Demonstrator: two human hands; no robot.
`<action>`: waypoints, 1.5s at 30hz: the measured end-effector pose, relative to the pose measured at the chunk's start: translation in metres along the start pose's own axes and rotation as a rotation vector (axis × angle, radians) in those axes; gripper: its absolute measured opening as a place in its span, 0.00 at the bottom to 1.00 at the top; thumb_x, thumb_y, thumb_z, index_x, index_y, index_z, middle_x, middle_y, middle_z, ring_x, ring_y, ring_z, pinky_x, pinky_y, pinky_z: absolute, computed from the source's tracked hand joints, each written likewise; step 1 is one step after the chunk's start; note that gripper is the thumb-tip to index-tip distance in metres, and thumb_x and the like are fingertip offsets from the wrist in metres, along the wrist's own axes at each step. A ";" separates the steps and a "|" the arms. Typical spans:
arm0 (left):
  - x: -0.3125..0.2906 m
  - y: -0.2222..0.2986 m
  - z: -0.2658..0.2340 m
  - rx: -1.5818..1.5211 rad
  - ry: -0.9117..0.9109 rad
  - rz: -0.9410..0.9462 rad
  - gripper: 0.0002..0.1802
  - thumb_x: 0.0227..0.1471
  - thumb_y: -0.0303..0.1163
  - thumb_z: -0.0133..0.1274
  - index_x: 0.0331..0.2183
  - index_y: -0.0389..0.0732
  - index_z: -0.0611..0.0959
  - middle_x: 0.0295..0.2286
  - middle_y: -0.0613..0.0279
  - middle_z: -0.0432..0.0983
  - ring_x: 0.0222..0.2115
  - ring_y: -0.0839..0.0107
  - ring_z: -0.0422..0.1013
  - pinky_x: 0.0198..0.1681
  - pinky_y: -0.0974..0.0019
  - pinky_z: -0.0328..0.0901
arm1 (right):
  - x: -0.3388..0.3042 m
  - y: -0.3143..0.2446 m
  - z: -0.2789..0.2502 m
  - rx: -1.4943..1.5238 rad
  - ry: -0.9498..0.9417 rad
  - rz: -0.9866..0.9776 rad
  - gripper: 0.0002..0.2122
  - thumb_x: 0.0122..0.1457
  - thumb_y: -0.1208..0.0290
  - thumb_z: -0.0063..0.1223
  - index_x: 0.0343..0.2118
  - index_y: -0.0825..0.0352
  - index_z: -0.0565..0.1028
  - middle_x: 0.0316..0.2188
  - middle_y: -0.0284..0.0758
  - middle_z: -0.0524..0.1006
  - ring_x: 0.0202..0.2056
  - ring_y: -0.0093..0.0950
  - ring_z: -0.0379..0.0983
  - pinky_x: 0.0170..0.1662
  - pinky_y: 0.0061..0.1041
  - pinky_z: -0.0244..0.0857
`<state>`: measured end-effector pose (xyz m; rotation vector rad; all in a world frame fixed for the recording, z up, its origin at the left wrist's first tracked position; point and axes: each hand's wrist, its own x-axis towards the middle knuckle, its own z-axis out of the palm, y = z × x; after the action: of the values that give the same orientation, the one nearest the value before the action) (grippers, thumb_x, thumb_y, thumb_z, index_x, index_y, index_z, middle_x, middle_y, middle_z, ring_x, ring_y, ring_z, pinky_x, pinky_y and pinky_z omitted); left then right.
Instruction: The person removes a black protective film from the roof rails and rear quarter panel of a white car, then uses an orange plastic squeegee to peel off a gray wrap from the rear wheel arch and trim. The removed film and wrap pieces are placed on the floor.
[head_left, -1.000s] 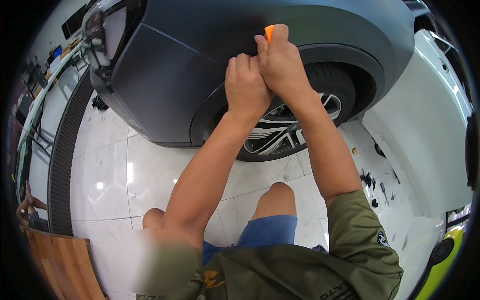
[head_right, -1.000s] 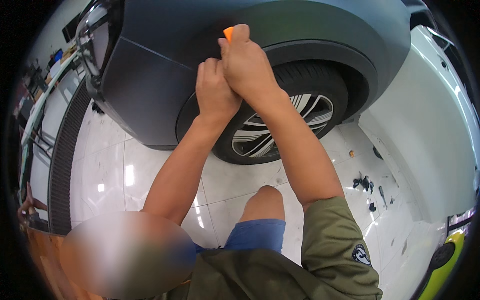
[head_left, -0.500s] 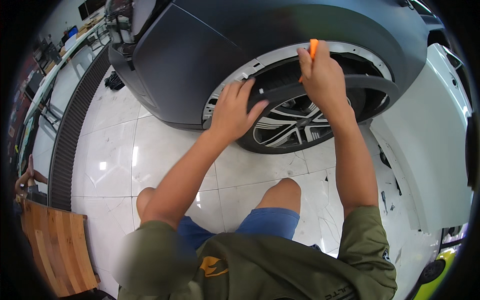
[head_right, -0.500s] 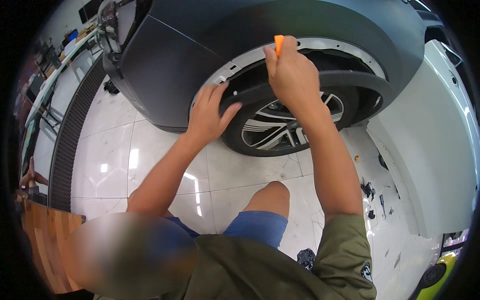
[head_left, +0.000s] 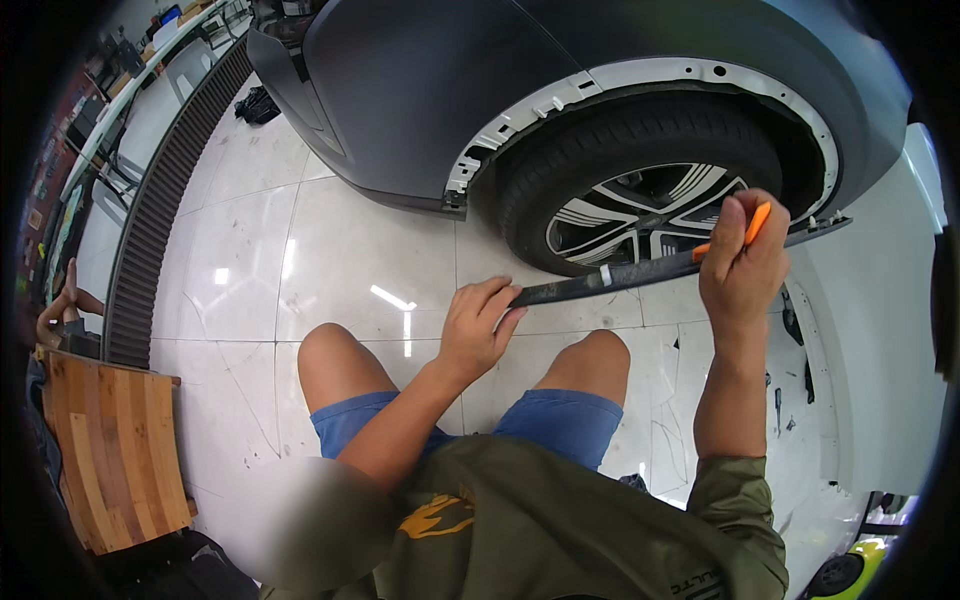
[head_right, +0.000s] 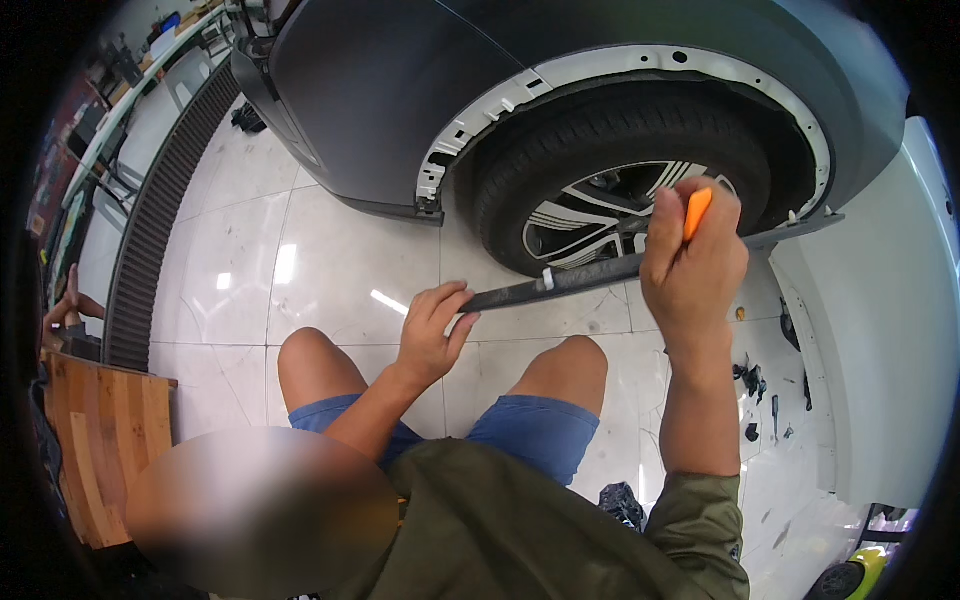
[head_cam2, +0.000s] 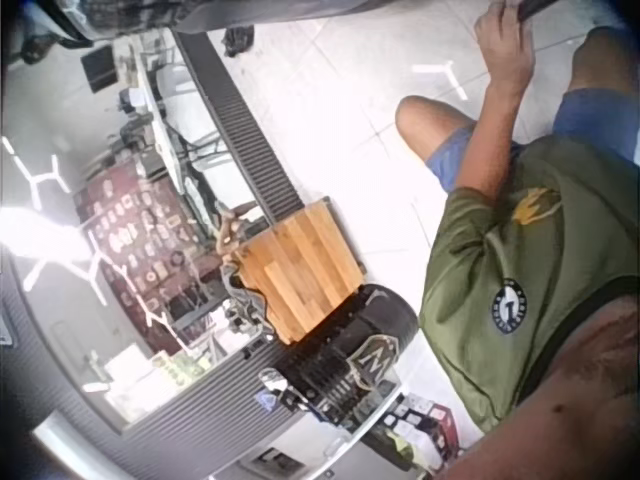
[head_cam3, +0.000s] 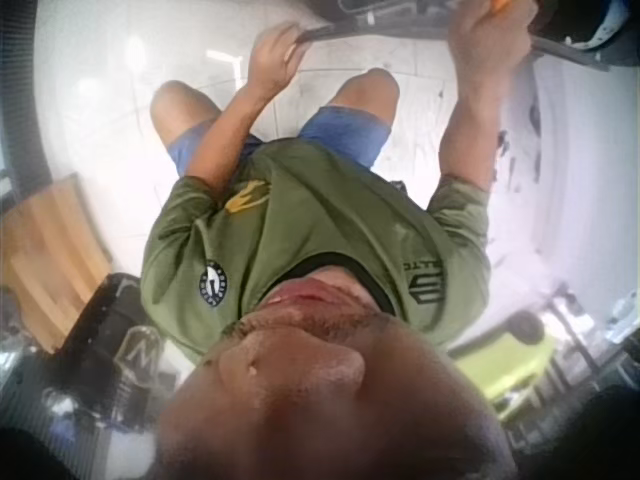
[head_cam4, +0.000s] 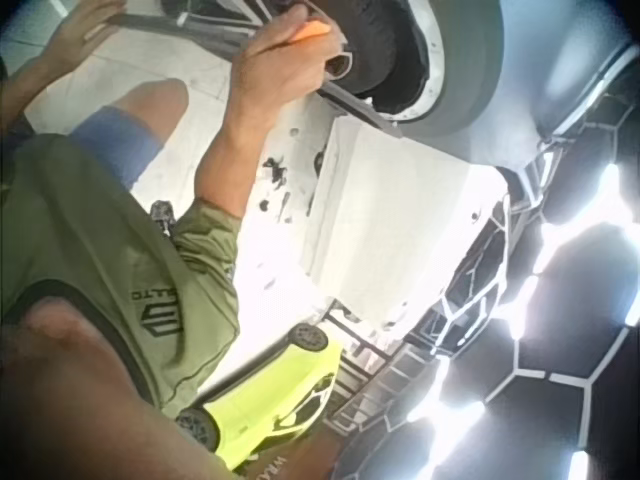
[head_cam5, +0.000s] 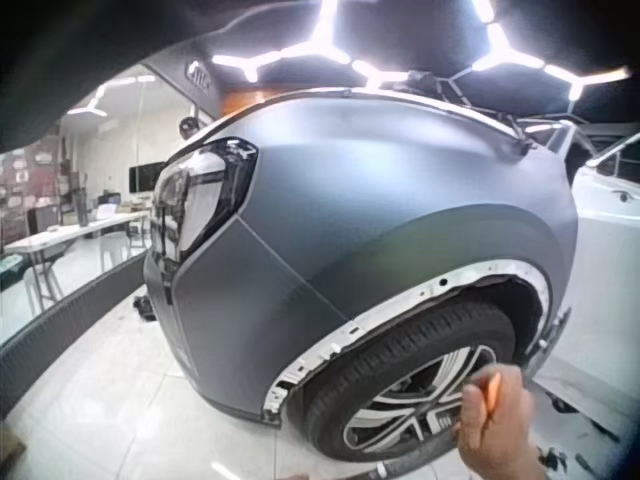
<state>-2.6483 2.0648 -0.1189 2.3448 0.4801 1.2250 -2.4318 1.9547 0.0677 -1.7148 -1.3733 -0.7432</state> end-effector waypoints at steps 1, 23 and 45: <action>-0.006 -0.002 -0.002 -0.007 -0.043 -0.017 0.18 0.46 0.22 0.57 0.43 0.34 0.77 0.40 0.49 0.75 0.37 0.52 0.72 0.41 0.57 0.66 | -0.007 0.003 -0.001 0.003 0.011 -0.026 0.09 0.62 0.69 0.50 0.38 0.69 0.67 0.20 0.36 0.73 0.19 0.23 0.72 0.24 0.18 0.65; -0.031 0.029 -0.007 -0.565 -0.488 0.221 0.21 0.50 0.27 0.55 0.48 0.37 0.76 0.36 0.52 0.71 0.34 0.56 0.71 0.36 0.61 0.68 | -0.116 -0.081 -0.128 -0.129 0.720 0.608 0.12 0.67 0.66 0.39 0.44 0.72 0.65 0.25 0.35 0.71 0.27 0.23 0.67 0.30 0.20 0.63; -0.079 0.084 -0.002 -0.502 -0.281 0.096 0.40 0.44 0.30 0.54 0.57 0.26 0.61 0.53 0.38 0.59 0.49 0.42 0.59 0.53 0.46 0.53 | -0.264 -0.142 0.078 0.893 -0.080 1.384 0.18 0.63 0.68 0.43 0.51 0.75 0.67 0.49 0.45 0.72 0.48 0.33 0.71 0.53 0.31 0.66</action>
<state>-2.6849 1.9558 -0.1259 2.0678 -0.0366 0.9016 -2.6354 1.9029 -0.1602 -1.4377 -0.1820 0.6385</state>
